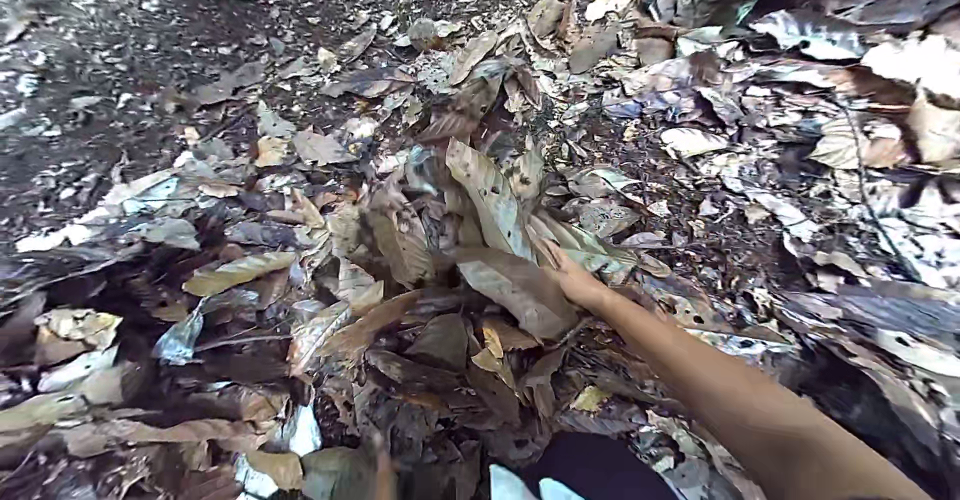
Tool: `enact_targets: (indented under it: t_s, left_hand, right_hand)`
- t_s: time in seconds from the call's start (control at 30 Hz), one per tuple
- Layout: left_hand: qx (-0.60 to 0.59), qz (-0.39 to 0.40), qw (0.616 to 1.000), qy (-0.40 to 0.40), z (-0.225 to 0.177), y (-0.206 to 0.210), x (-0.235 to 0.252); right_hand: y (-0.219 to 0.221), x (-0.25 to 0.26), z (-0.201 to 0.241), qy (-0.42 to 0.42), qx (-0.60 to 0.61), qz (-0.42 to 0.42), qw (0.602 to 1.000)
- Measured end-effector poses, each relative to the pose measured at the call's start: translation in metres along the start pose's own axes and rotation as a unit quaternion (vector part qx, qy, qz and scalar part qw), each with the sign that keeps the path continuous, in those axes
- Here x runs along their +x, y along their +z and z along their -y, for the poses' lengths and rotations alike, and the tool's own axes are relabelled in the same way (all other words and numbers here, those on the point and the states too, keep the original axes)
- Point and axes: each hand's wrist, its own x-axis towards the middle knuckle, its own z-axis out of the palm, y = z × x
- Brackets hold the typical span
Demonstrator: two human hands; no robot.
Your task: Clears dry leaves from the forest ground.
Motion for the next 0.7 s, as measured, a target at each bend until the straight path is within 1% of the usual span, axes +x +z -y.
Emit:
enact_targets:
  t_s: [0.03,0.07,0.17,0.2,0.23,0.27,0.33,0.4,0.47,0.57,0.7]
  left_hand:
    - [-0.004,0.031,0.999,0.013,-0.008,0.019,-0.003]
    - [-0.023,0.062,0.998,0.024,-0.021,0.043,-0.009]
    - [-0.123,0.127,0.984,0.032,-0.073,0.117,-0.023]
    - [-0.13,0.122,0.983,0.04,-0.091,0.138,-0.029]
    - [-0.125,0.096,0.987,0.042,-0.104,0.157,-0.03]
    - [-0.128,0.101,0.986,0.036,-0.112,0.167,-0.023]
    - [-0.135,0.095,0.986,0.031,-0.116,0.179,-0.005]
    - [-0.168,0.094,0.981,0.027,-0.118,0.188,0.004]
    - [-0.181,0.115,0.976,0.019,-0.127,0.196,0.005]
    - [-0.197,0.146,0.969,0.018,-0.15,0.199,0.002]
    - [-0.258,0.17,0.949,0.06,-0.188,0.191,-0.006]
  right_hand:
    - [0.005,-0.022,-0.004,-0.009,-0.004,0.017,1.0]
    - [0.011,-0.044,-0.004,0.001,-0.009,0.026,1.0]
    - [0.034,-0.098,-0.002,0.063,-0.001,0.049,0.997]
    - [0.037,-0.112,0.0,0.087,-0.003,0.069,0.994]
    - [0.039,-0.124,0.001,0.102,-0.014,0.083,0.991]
    - [0.04,-0.133,0.001,0.109,-0.019,0.09,0.99]
    - [0.041,-0.141,0.0,0.113,-0.01,0.093,0.989]
    - [0.041,-0.135,0.01,0.121,0.004,0.101,0.987]
    - [0.036,-0.131,0.029,0.139,0.025,0.11,0.984]
    - [0.028,-0.138,0.063,0.156,0.037,0.129,0.979]
    - [0.017,-0.152,0.103,0.136,0.055,0.137,0.98]
